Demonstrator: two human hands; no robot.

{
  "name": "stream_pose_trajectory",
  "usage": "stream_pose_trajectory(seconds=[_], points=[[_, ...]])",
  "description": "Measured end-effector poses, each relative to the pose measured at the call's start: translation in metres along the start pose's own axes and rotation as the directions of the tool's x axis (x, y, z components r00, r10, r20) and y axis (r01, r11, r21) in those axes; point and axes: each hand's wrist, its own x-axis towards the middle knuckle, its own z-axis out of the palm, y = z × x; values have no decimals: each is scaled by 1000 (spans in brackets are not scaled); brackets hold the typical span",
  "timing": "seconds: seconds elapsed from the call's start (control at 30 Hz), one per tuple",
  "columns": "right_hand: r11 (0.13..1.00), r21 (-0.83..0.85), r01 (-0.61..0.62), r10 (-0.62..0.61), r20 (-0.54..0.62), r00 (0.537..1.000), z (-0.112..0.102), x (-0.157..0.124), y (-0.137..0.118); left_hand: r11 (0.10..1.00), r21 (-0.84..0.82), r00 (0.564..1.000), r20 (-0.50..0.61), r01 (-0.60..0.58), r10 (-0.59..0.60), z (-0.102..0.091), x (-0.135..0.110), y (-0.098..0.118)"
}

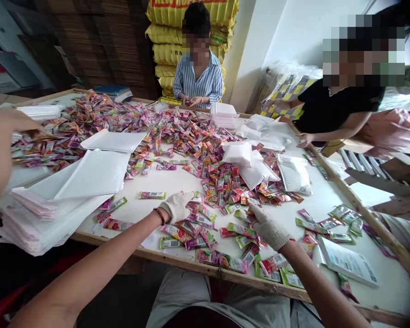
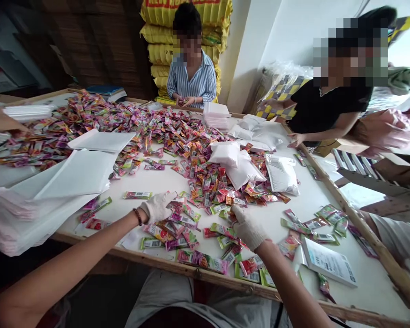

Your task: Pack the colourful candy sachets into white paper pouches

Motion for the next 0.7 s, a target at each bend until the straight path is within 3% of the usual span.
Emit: stream_pose_trajectory(seconds=[0.1, 0.23, 0.33, 0.47, 0.57, 0.7], points=[[1000, -28, 0, 4, 124, 992, 10, -6, -11, 997, 70, 989, 140, 35, -45, 0, 11, -15], [1000, -31, 7, -1, 200, 980, 23, -8, -15, 998, 69, 993, 118, 9, -17, 6, 15, -16], [997, 14, 72, -73, 150, 986, 17, -9, -10, 1000, 3, 999, 33, -26, 26, 6, 14, -19], [992, 17, 123, -124, 17, 992, 0, -2, -17, 991, -131, 999, -39, 2, -8, 0, 16, -26], [993, 120, 13, -19, 48, 999, 4, 17, -44, 992, -129, 999, 40, -15, 20, -6, 22, -24], [989, 127, -74, 56, 140, 989, 34, 50, -97, 999, 34, 988, 155, -31, 25, -4, 31, -16]])
